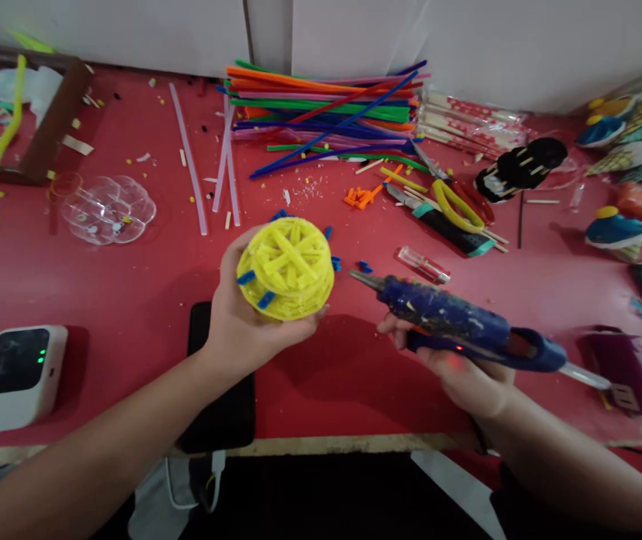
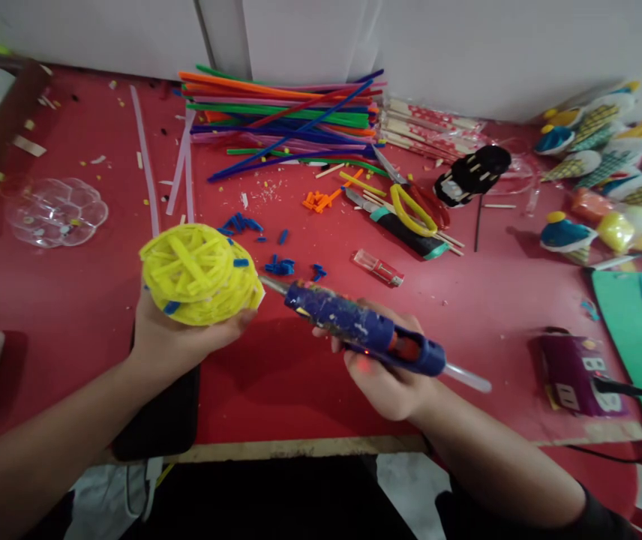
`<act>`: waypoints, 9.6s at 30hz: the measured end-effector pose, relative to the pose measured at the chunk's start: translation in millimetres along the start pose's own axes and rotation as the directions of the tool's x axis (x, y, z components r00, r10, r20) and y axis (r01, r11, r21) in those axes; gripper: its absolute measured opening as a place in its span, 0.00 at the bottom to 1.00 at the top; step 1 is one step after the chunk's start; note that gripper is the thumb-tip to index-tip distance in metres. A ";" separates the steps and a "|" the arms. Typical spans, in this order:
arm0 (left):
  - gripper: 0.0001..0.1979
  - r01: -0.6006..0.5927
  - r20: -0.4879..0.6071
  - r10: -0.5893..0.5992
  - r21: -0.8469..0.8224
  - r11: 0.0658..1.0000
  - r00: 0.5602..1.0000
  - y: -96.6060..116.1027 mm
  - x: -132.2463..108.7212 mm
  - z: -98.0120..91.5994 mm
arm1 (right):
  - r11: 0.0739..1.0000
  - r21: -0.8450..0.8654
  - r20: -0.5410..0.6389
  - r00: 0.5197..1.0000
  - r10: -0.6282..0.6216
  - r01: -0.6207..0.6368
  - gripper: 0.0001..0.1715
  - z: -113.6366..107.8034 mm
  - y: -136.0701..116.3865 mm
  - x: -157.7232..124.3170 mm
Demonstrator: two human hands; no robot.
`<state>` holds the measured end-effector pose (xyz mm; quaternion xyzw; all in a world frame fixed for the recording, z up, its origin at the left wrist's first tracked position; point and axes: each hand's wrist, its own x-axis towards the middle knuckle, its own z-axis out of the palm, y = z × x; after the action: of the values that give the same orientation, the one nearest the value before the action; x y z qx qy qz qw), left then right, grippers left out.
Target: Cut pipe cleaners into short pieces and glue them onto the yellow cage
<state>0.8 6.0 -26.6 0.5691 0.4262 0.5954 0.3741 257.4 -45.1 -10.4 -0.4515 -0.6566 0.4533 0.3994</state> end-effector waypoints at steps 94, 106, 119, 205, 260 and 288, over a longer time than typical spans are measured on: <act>0.22 0.030 -0.087 -0.057 -0.284 0.958 0.995 -16.0 14.6 -10.0 | 0.493 -0.652 0.696 0.713 0.088 0.576 0.14 15.1 -17.2 172.9; 0.23 0.053 -0.003 -0.057 -0.315 0.948 0.998 -20.3 8.0 -11.6 | 0.676 -0.599 0.519 0.851 -0.080 0.429 0.08 5.9 -14.0 169.4; 0.26 -0.173 -0.072 0.166 -0.110 0.979 0.983 -9.2 9.7 -8.0 | 0.975 0.008 0.002 0.975 -0.223 0.223 0.13 10.8 -78.3 122.3; 0.45 -0.200 0.009 0.205 -0.163 0.966 0.979 -9.9 1.1 -12.4 | 0.957 -0.224 0.141 0.978 -0.155 0.184 0.15 17.4 -89.4 107.0; 0.11 0.391 -0.047 -0.543 -0.641 0.661 0.839 21.9 24.3 -5.8 | 0.501 -0.791 0.511 0.831 0.222 0.352 0.20 -13.0 -22.6 153.3; 0.16 0.364 0.002 -0.488 -0.669 0.648 0.873 20.0 23.6 -4.9 | 0.285 -0.875 0.480 0.771 0.418 0.390 0.11 -7.1 -32.0 142.4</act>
<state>-5.0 20.5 0.6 0.2306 0.3462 0.6482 0.6378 217.7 86.7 38.5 -0.4200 -0.8789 0.0935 -0.2061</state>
